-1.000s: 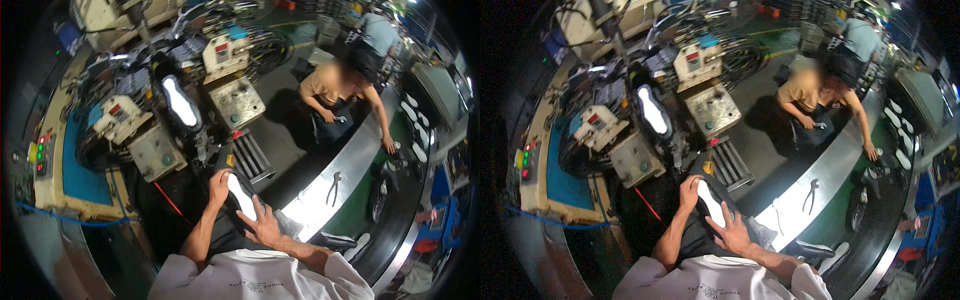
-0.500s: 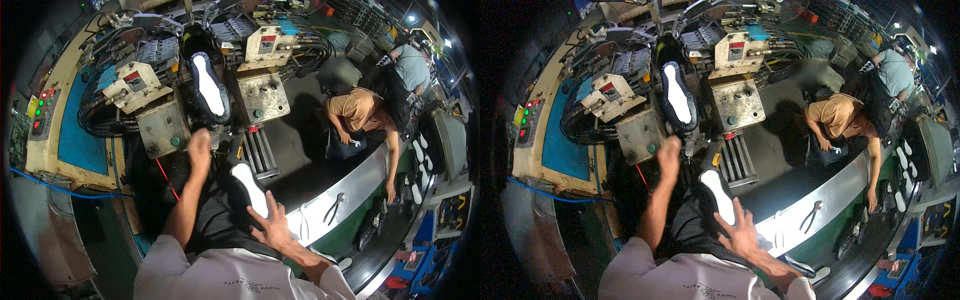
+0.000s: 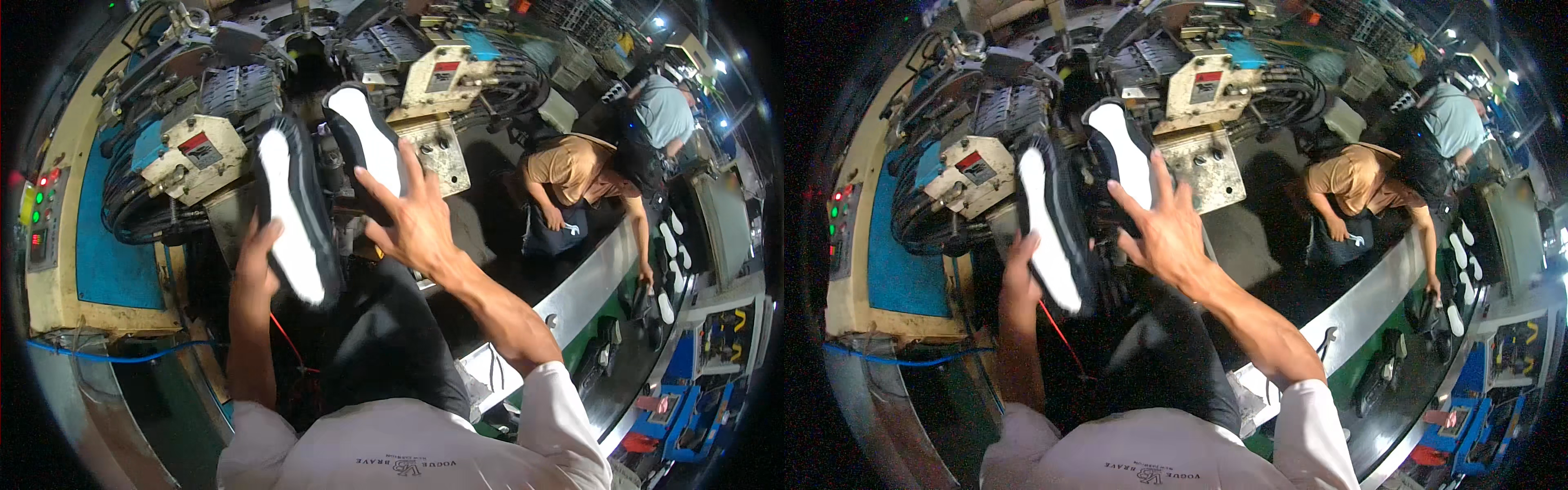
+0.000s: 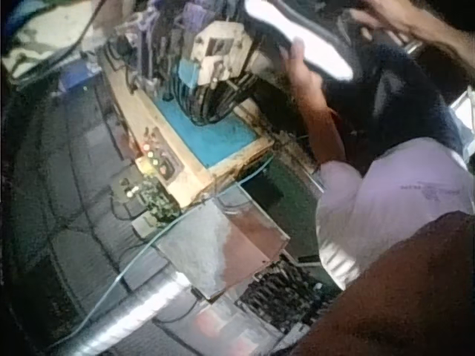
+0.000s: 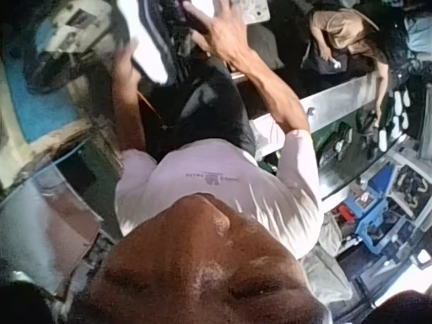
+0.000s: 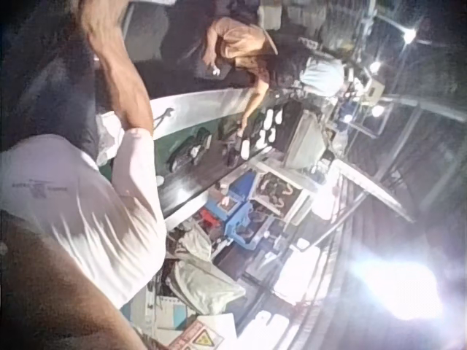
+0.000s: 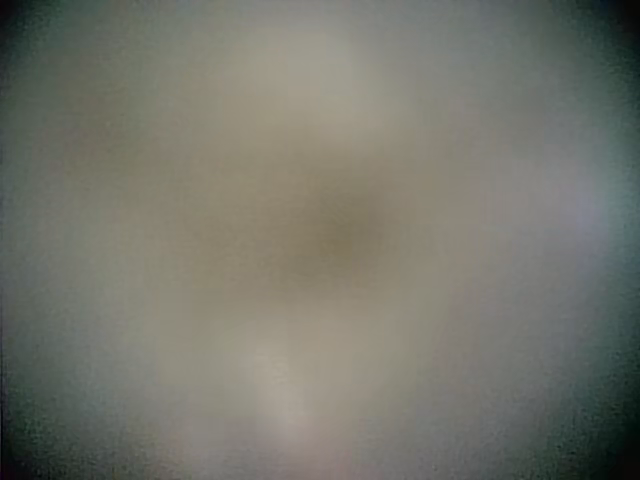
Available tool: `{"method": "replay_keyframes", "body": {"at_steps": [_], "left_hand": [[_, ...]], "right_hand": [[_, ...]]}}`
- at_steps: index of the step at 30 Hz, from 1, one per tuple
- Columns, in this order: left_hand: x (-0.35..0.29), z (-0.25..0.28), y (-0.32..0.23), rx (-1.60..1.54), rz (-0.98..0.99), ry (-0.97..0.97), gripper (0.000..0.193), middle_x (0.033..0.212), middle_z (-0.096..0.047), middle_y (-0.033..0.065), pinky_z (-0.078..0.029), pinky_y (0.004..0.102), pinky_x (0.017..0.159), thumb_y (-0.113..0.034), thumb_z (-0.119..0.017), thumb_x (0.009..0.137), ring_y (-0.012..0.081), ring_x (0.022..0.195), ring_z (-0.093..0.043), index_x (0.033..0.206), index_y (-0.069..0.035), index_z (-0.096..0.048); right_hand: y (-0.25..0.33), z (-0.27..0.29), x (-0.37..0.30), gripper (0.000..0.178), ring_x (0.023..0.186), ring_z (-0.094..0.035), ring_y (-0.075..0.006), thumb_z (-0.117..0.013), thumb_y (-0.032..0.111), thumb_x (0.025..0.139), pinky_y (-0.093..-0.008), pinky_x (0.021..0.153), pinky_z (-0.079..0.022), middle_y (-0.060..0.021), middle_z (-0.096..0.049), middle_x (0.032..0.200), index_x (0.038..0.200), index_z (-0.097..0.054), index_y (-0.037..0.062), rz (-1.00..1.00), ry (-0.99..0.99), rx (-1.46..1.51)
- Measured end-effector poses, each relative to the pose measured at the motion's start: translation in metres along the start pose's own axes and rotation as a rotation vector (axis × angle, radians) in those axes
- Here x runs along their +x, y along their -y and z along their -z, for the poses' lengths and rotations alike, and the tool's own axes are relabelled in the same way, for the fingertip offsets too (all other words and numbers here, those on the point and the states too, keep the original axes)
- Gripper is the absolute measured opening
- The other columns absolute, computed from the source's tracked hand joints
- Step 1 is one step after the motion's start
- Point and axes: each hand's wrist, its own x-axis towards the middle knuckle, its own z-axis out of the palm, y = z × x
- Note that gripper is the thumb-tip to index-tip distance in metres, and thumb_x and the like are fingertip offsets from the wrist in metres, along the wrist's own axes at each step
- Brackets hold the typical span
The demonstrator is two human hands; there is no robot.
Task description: Manually assemble and last shoes using industrial machinery and handheld tools.
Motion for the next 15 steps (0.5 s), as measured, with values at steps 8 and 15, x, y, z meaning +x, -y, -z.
{"method": "replay_keyframes", "body": {"at_steps": [8, 15], "left_hand": [[-0.184, 0.039, 0.031, -0.350, 0.245, -0.214, 0.098, 0.145, -0.059, 0.0435, -0.057, 0.0624, 0.109, -0.071, -0.049, 0.107, 0.0529, 0.127, -0.069, 0.168, 0.005, -0.032], [-0.255, 0.056, 0.068, -0.459, 0.363, -0.331, 0.093, 0.137, -0.068, 0.0334, -0.059, 0.0589, 0.106, -0.071, -0.050, 0.105, 0.0469, 0.122, -0.072, 0.159, 0.005, -0.046]], "right_hand": [[-0.003, -0.069, 0.053, 0.080, 0.129, -0.053, -0.0582, -0.085, 0.030, 0.086, -0.0630, 0.103, -0.058, -0.0312, -0.020, 0.177, 0.161, -0.058, 0.0360, -0.008, -0.044, 0.083], [0.032, -0.086, 0.053, 0.082, 0.128, -0.052, -0.0609, -0.084, 0.032, 0.089, -0.0620, 0.107, -0.055, -0.0405, -0.018, 0.174, 0.164, -0.053, 0.0313, -0.035, -0.041, -0.040]]}}
